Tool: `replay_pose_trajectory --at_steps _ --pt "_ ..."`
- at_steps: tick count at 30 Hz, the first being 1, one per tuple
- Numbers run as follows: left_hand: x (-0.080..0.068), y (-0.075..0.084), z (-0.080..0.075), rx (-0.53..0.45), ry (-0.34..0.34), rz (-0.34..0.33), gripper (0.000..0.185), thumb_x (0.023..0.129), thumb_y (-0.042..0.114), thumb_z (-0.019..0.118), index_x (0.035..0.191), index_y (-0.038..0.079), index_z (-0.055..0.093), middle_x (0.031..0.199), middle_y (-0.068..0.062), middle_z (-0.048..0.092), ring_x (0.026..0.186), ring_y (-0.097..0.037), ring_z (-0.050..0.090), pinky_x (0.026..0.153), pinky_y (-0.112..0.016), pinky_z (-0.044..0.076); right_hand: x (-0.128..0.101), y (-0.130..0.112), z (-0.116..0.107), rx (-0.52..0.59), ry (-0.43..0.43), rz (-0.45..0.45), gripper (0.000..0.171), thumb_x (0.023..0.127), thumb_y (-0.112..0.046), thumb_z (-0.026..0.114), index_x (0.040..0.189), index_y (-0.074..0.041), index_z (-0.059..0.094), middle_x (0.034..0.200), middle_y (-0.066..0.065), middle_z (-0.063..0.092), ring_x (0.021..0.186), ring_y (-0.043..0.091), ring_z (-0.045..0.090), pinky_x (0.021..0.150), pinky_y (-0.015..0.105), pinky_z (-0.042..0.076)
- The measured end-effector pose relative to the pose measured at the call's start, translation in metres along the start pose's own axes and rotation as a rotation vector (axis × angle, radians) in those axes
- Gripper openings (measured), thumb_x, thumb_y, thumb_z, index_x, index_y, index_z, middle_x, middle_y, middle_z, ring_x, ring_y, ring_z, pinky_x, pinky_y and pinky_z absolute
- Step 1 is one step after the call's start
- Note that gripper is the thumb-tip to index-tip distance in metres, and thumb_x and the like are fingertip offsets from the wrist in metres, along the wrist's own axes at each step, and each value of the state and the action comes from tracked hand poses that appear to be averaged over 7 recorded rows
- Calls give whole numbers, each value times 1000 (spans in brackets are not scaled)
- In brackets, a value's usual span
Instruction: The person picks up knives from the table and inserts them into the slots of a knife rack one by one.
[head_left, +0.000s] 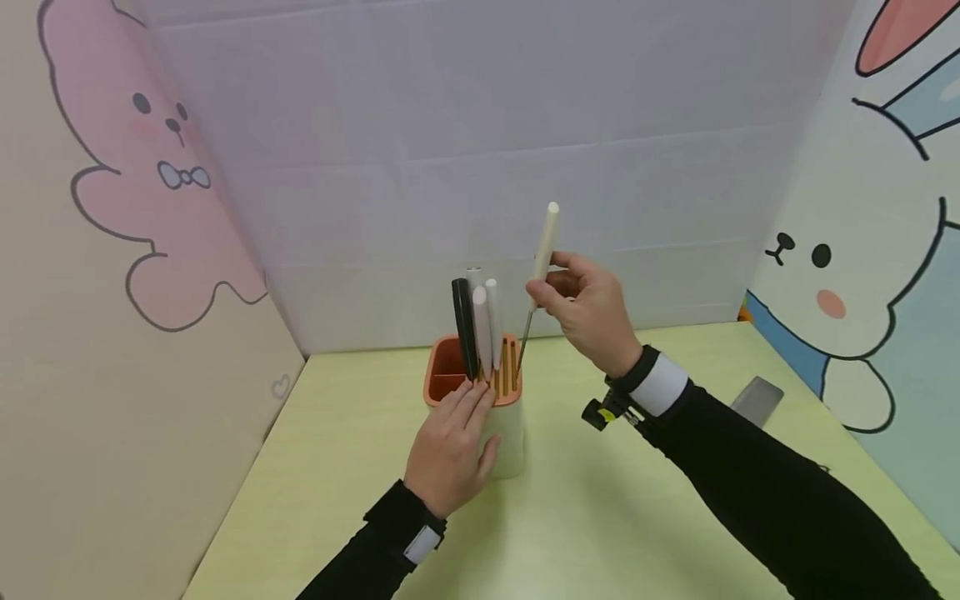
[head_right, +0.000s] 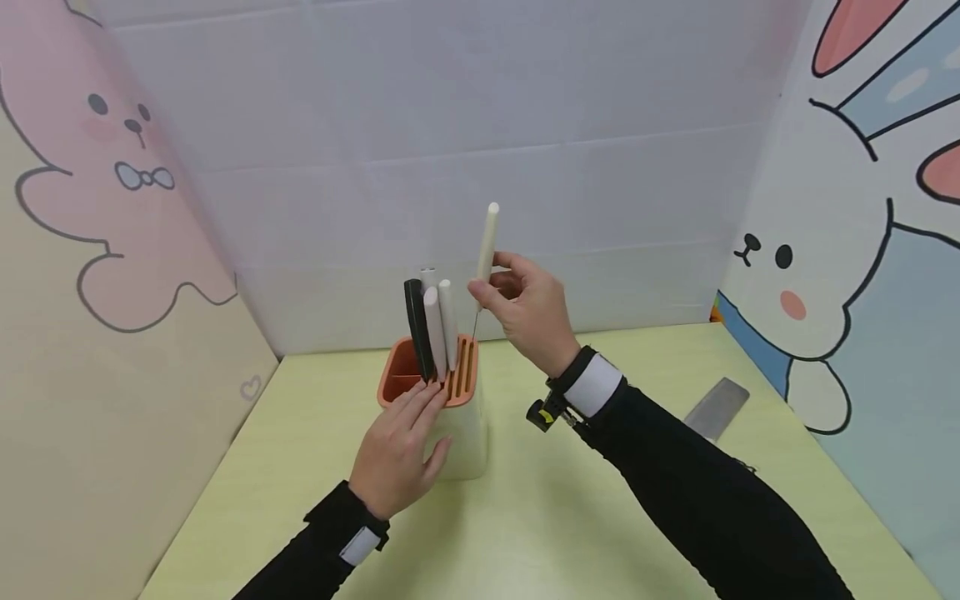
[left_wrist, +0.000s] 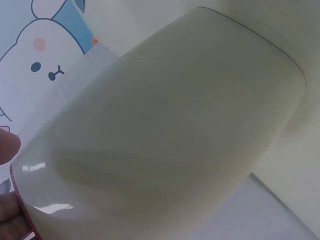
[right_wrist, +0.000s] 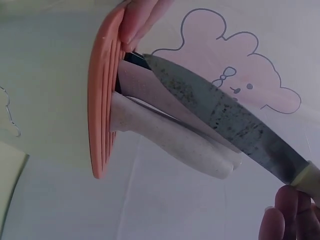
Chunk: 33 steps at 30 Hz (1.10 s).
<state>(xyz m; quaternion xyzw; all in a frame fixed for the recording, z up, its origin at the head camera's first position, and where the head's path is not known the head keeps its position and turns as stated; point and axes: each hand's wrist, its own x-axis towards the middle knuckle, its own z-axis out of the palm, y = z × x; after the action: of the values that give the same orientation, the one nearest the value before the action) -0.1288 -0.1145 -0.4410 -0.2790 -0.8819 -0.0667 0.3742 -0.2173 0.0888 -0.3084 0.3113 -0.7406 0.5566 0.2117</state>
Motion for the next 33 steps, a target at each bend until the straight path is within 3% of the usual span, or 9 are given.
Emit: replay_pose_trajectory --at_steps 11,33 --pt "0 0 4 0 9 -12 53 81 25 71 126 -2 61 126 -16 61 120 -31 55 104 -42 42 4 6 19 -65 -22 -38 37 89 -15 70 122 -2 61 95 12 72 76 20 68 63 25 51" --pt "-2 1 4 -9 12 -29 55 80 25 73 127 -1 60 128 -15 61 121 -30 55 107 -40 39 -13 30 36 -111 -94 88 45 89 -23 70 127 -2 58 94 10 71 77 20 65 63 34 54"
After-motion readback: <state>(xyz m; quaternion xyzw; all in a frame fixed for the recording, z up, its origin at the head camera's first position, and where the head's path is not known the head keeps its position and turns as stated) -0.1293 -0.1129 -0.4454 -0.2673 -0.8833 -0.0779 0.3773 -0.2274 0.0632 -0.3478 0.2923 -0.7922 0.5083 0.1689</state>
